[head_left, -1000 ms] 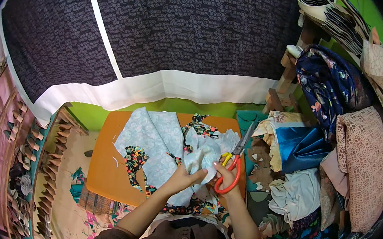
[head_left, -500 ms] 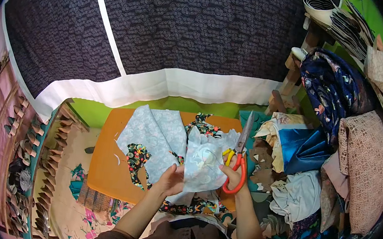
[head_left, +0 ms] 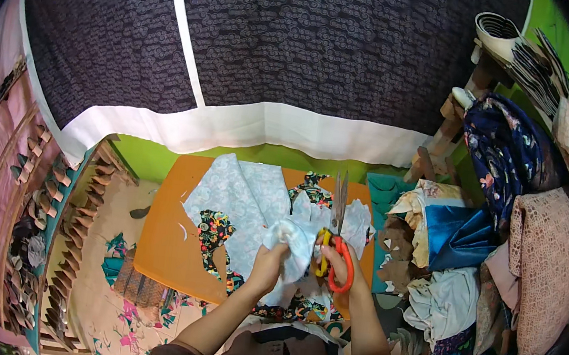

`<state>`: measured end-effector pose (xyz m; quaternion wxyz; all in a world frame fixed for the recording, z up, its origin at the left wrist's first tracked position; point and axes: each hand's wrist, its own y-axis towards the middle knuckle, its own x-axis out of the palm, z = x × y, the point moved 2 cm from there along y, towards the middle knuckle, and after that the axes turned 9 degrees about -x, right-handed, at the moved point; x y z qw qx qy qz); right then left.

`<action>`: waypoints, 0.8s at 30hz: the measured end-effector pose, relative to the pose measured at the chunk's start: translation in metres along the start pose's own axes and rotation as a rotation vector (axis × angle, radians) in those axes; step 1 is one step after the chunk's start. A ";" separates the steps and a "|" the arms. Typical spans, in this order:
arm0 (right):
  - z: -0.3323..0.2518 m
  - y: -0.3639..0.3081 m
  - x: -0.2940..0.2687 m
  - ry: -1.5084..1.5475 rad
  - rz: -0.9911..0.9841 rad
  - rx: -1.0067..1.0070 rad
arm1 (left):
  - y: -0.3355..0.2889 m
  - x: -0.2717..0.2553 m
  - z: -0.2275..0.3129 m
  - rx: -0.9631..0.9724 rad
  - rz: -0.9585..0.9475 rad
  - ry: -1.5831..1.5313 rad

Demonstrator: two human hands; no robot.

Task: The recorder is cutting patterned fabric into specific shapes using a pair of scissors at a workbench.

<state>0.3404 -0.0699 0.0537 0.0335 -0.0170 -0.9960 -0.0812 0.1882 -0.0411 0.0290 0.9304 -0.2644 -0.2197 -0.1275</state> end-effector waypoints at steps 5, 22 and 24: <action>0.005 -0.018 -0.001 -0.221 -0.048 0.152 | -0.008 0.004 0.023 0.167 0.005 -0.129; 0.014 -0.067 -0.033 0.225 -0.135 0.304 | -0.014 0.032 0.034 0.389 0.116 0.108; 0.004 -0.072 -0.028 0.278 -0.112 0.506 | 0.000 0.030 0.026 0.469 0.102 0.212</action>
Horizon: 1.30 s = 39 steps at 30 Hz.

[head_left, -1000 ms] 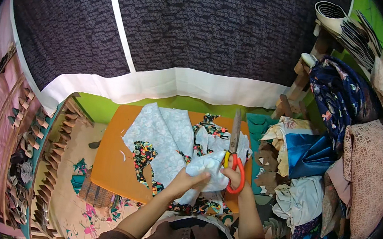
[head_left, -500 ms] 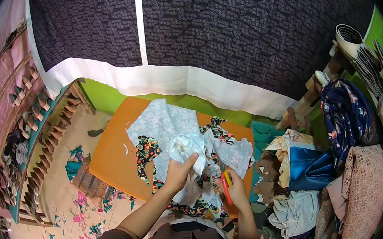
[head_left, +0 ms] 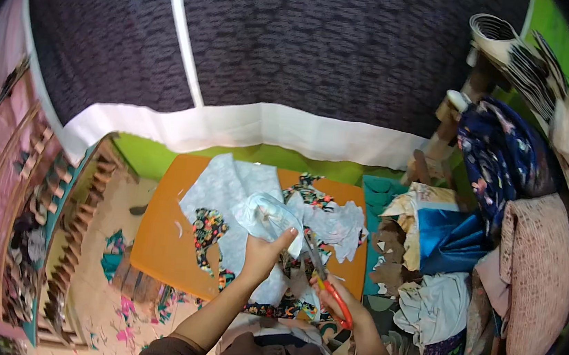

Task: The recorder is cutting patterned fabric into specific shapes using a pair of scissors at a workbench.

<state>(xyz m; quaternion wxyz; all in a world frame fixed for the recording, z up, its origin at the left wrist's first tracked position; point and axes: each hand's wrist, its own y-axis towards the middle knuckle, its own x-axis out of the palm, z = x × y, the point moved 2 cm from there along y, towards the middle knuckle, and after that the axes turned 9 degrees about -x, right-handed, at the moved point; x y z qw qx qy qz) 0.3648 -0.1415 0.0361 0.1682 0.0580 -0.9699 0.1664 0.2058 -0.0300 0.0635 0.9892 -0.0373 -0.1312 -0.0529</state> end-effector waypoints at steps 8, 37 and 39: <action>0.024 -0.011 -0.014 -0.169 -0.106 -0.233 | -0.009 0.028 0.002 -0.056 -0.116 0.077; 0.006 0.030 0.035 -0.152 -0.038 -0.376 | 0.005 -0.002 0.040 0.008 0.001 0.040; 0.006 0.029 0.033 -0.055 0.003 -0.301 | 0.004 0.001 0.038 0.005 0.027 0.007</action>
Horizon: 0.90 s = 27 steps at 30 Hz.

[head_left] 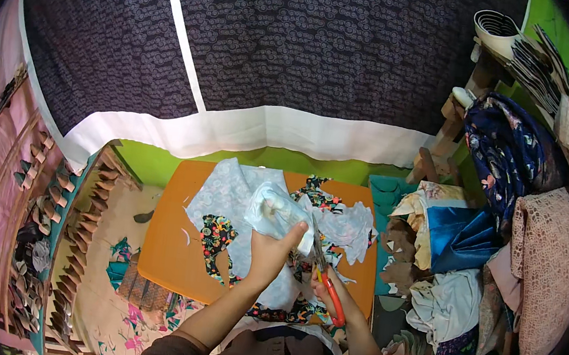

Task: The recorder is cutting patterned fabric into specific shapes using a pair of scissors at a workbench.

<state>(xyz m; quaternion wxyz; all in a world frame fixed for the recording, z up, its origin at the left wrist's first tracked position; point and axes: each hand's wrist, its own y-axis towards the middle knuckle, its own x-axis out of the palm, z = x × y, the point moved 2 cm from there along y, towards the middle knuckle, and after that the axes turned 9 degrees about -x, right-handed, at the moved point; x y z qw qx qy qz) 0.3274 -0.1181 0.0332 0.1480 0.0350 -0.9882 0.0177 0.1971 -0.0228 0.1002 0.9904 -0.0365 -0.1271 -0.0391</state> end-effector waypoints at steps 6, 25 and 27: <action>0.003 -0.005 -0.010 -0.145 -0.070 -0.091 | -0.003 0.011 -0.004 -0.015 -0.036 0.023; -0.006 -0.016 -0.017 -0.083 -0.093 -0.088 | -0.008 0.031 -0.004 0.012 -0.166 0.107; -0.006 -0.016 -0.017 -0.036 -0.103 -0.068 | -0.010 0.034 0.000 0.050 -0.135 0.093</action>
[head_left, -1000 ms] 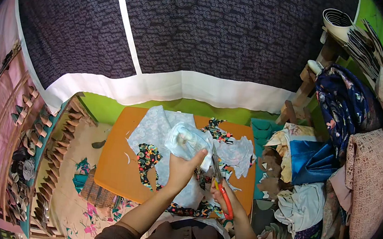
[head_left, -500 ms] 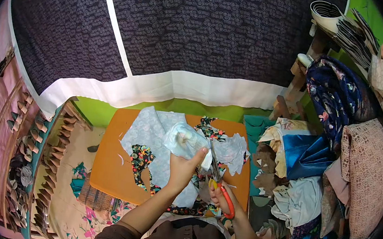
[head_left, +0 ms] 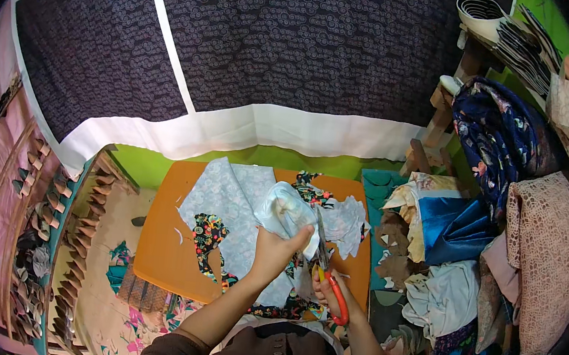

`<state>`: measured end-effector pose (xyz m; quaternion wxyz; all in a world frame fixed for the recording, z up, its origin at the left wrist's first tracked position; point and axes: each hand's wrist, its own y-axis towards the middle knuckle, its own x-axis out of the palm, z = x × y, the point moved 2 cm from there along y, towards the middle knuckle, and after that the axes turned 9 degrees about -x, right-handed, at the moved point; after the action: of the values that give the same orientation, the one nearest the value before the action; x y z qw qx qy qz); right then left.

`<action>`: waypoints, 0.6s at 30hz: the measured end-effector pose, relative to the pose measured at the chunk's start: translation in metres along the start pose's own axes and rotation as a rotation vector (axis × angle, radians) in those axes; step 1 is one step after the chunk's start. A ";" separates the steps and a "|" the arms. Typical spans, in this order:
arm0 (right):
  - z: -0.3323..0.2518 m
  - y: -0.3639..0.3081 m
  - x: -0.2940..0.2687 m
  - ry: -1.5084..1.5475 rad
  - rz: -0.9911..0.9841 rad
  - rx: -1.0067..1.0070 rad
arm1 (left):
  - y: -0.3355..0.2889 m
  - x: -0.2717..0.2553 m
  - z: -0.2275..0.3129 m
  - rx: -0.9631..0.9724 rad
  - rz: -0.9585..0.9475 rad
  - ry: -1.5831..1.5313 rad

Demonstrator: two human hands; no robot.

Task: The recorder is cutting patterned fabric into specific shapes using a pair of scissors at a workbench.

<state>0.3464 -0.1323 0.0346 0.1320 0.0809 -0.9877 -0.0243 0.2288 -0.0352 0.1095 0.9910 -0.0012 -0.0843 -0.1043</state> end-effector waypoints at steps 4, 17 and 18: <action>0.004 -0.004 -0.006 -0.079 0.055 0.042 | 0.001 -0.001 -0.004 -0.011 0.023 -0.034; -0.006 -0.007 -0.001 0.049 0.018 0.051 | 0.002 -0.005 -0.015 0.033 -0.070 0.073; -0.006 -0.007 -0.001 0.049 0.016 0.053 | 0.003 -0.007 -0.016 -0.014 -0.087 0.055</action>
<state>0.3497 -0.1393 0.0401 0.1542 0.0768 -0.9850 0.0048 0.2254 -0.0315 0.0926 0.9874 -0.0016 -0.0564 -0.1479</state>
